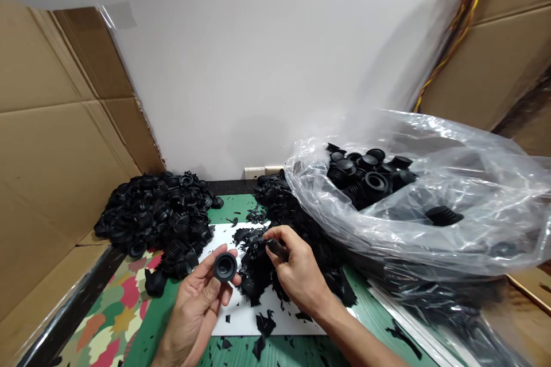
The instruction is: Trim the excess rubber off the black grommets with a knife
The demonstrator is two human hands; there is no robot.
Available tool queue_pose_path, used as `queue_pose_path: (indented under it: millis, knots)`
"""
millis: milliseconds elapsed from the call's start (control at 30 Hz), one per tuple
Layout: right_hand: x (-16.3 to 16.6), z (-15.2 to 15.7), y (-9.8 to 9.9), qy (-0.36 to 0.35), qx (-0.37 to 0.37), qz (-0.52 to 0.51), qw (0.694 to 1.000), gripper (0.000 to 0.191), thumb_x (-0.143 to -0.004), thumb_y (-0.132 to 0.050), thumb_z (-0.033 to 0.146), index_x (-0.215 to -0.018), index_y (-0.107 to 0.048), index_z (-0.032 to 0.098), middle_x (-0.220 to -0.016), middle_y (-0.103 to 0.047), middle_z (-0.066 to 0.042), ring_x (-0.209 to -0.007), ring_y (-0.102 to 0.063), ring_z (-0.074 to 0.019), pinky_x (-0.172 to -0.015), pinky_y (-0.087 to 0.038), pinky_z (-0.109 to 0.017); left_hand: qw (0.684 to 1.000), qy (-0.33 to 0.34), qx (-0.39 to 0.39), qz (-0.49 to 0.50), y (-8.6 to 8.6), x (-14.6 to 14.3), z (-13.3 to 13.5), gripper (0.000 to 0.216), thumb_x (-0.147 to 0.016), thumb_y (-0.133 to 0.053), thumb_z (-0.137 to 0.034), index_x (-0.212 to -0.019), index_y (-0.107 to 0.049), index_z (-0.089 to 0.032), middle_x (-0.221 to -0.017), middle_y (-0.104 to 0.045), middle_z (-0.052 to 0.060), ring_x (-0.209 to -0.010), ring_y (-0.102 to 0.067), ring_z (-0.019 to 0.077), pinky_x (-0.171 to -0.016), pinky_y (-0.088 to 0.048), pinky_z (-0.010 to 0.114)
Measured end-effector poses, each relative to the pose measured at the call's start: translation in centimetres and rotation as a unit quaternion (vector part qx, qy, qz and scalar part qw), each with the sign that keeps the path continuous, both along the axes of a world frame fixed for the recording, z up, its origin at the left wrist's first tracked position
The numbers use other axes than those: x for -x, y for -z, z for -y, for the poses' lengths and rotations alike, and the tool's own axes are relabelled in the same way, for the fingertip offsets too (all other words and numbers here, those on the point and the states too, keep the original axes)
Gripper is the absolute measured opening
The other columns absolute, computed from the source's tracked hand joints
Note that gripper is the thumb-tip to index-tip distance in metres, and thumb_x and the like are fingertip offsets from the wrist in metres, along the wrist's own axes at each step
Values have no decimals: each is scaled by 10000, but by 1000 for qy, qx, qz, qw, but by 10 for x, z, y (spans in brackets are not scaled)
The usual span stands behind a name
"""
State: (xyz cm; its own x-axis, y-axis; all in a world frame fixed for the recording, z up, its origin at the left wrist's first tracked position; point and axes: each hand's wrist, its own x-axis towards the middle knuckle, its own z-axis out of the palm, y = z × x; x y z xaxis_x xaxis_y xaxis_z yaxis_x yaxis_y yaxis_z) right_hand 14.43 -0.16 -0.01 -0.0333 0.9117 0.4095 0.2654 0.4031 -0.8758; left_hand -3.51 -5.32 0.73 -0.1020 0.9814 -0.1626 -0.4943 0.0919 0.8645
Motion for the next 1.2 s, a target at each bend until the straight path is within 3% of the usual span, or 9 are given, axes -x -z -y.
queue_pose_path:
  millis: [67,233,400,667,1033,1200]
  knots:
    - [0,0,0,-7,0,-10,1000,112,-748,-508,155,-795,-602,193,-748,-624,-26,-656,-544,-176,-602,-426,-275,1000,1,2,-1,2,0,0,405,-626,-824,-204,-1023,-747,-184,-1098,-708,161,-669,-627,153,-515,-454,199]
    - [0,1,1,-48,62,-14,997,139,-803,-515,205,-703,-610,190,-603,-597,1,-579,-545,-164,-556,-420,-261,1000,2,12,4,4,0,0,389,-628,-819,-195,-1010,-751,-175,-1104,-708,168,-658,-635,160,-504,-458,209]
    - [0,3,-2,-25,22,-42,999,121,-794,-531,227,-812,-643,184,-765,-660,-37,-702,-597,-194,-655,-455,-290,1000,12,18,7,1,-2,1,405,-594,-837,-195,-991,-759,-178,-1093,-715,166,-658,-639,162,-492,-454,201]
    - [0,2,-2,-44,93,-66,992,271,-839,-536,357,-664,-620,169,-547,-554,4,-527,-487,-143,-511,-383,-253,999,24,20,6,2,-3,2,392,-616,-819,-171,-1002,-756,-191,-1103,-713,145,-671,-629,153,-512,-459,199]
    - [1,-6,10,-62,177,-216,958,555,-725,-592,678,-776,-663,130,-638,-587,-35,-409,-354,-76,-368,-262,-225,999,15,48,4,5,-2,-2,391,-583,-841,-183,-965,-762,-162,-1012,-730,161,-550,-582,104,-464,-442,185]
    - [1,-2,6,-95,184,-247,947,646,-722,-521,750,-778,-660,122,-559,-559,-17,-413,-432,-97,-442,-389,-259,999,18,38,3,6,-2,-1,383,-611,-830,-188,-985,-754,-156,-1040,-723,165,-569,-597,115,-468,-451,188]
